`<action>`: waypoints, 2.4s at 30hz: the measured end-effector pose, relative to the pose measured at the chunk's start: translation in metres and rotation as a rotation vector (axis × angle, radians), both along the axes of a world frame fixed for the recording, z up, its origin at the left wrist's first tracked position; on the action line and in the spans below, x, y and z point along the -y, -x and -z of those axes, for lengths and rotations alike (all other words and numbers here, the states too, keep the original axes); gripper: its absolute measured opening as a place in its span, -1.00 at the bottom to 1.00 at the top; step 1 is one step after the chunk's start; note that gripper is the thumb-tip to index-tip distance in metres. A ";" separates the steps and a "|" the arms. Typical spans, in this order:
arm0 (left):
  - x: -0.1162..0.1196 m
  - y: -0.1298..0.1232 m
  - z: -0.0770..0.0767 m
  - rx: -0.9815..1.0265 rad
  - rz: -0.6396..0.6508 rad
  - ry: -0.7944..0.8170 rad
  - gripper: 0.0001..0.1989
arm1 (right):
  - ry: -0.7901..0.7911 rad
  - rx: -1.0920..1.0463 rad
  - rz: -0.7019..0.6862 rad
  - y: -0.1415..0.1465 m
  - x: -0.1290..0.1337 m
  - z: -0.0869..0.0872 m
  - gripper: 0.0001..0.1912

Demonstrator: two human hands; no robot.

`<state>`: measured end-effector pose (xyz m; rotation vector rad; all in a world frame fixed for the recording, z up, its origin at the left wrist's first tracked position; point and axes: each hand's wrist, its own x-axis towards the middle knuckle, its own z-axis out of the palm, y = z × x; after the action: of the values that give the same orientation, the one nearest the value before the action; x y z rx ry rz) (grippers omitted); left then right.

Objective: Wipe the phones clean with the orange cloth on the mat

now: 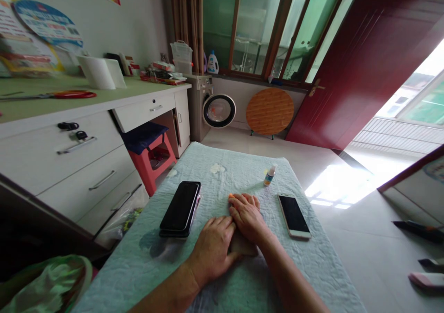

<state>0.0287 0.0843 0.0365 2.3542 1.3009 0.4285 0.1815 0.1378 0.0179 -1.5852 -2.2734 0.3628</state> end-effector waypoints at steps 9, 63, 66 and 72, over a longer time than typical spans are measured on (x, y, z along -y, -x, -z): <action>0.000 0.000 0.000 -0.013 -0.010 -0.002 -0.36 | -0.041 0.006 0.085 -0.025 0.000 -0.004 -0.72; 0.001 0.001 0.028 0.254 -0.090 -0.059 0.15 | -0.091 -0.075 0.019 -0.006 0.011 -0.002 -0.78; 0.001 0.002 0.029 0.233 -0.092 -0.033 0.16 | -0.052 -0.077 -0.038 -0.008 0.011 -0.005 -0.78; -0.001 0.004 0.032 0.234 -0.117 0.004 0.15 | 0.100 -0.043 -0.249 -0.013 0.018 -0.020 -0.76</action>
<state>0.0246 0.0853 0.0047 2.1553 1.3286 0.7133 0.1944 0.1193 0.0375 -1.3255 -2.4589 0.5767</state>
